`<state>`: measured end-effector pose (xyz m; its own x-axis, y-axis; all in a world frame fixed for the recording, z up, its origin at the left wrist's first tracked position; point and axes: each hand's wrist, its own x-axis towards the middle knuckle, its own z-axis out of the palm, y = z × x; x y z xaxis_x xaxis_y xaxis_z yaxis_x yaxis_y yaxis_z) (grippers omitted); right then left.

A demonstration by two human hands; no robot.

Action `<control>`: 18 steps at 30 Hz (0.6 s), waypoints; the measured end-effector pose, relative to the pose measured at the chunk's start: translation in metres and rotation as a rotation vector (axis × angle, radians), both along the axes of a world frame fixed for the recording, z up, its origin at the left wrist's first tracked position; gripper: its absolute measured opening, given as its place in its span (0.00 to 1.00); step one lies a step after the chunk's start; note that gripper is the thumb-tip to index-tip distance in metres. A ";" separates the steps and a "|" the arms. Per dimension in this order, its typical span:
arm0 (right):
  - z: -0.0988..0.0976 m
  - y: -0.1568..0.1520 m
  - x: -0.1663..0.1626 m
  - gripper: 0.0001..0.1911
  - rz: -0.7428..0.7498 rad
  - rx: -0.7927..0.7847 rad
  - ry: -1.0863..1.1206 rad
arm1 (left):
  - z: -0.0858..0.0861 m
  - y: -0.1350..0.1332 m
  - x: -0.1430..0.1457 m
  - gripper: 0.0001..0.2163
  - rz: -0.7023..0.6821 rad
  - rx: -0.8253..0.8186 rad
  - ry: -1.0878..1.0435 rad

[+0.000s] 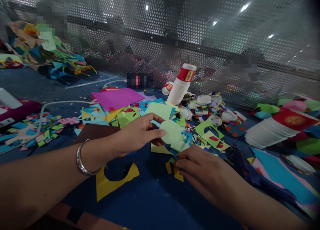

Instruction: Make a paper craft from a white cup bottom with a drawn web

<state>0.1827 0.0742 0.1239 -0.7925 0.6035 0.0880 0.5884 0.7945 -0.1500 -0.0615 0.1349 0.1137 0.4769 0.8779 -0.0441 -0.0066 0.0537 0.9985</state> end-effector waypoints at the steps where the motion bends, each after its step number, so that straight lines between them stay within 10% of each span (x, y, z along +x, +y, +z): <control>1: -0.001 0.001 0.000 0.14 0.009 0.004 0.015 | 0.000 0.001 0.000 0.11 0.002 0.000 0.003; 18: -0.010 -0.003 0.004 0.10 0.048 0.050 0.048 | 0.005 0.003 0.001 0.11 0.076 -0.021 0.016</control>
<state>0.1865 0.0712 0.1139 -0.8144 0.5592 0.1553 0.5429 0.8286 -0.1366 -0.0602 0.1382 0.1183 0.4077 0.9104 -0.0699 0.0045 0.0746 0.9972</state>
